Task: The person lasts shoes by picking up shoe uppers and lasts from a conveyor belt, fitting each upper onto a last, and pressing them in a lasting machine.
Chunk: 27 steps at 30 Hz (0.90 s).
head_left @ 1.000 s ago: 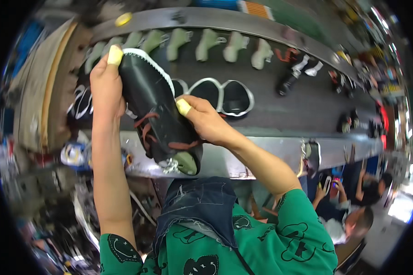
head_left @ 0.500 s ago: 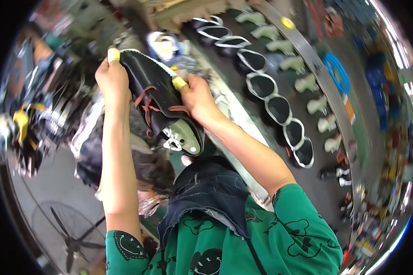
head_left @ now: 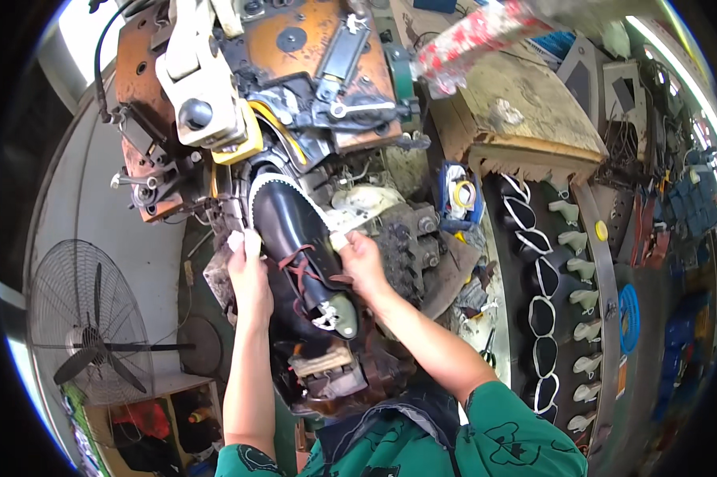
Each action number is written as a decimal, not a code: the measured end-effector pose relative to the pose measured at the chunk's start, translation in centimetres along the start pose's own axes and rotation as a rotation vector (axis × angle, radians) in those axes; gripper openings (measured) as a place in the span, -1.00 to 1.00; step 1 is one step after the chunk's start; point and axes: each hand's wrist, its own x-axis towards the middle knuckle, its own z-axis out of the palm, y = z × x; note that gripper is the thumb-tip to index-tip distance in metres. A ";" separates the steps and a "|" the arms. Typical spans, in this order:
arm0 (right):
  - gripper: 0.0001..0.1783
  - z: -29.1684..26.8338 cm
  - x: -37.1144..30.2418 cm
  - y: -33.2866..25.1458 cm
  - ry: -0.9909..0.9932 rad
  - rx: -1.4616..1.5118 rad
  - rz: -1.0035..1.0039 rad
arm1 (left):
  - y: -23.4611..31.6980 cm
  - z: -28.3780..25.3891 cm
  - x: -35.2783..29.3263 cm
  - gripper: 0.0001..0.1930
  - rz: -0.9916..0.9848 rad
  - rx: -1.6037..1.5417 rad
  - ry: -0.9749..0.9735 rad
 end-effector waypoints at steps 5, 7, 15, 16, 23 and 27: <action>-0.75 3.9 3.3 1.0 0.056 0.095 0.033 | -2.8 -1.4 2.6 -0.61 -0.211 -0.315 -0.011; -0.77 4.7 3.4 1.3 0.087 0.076 0.121 | -3.4 -1.8 3.8 -0.61 -0.233 -0.312 -0.038; -0.82 5.6 5.2 2.6 0.133 0.103 0.048 | -3.7 -1.1 6.0 -0.68 -0.220 -0.343 0.101; -0.82 5.5 5.2 2.7 0.134 0.104 0.048 | -3.6 -0.9 5.8 -0.67 -0.226 -0.351 0.110; -0.86 5.9 4.7 2.2 0.137 0.158 0.078 | -2.7 -1.0 5.6 -0.64 -0.271 -0.368 0.086; -0.86 6.3 4.0 0.6 0.200 0.188 0.123 | -3.2 -0.3 3.8 -0.63 -0.245 -0.361 0.061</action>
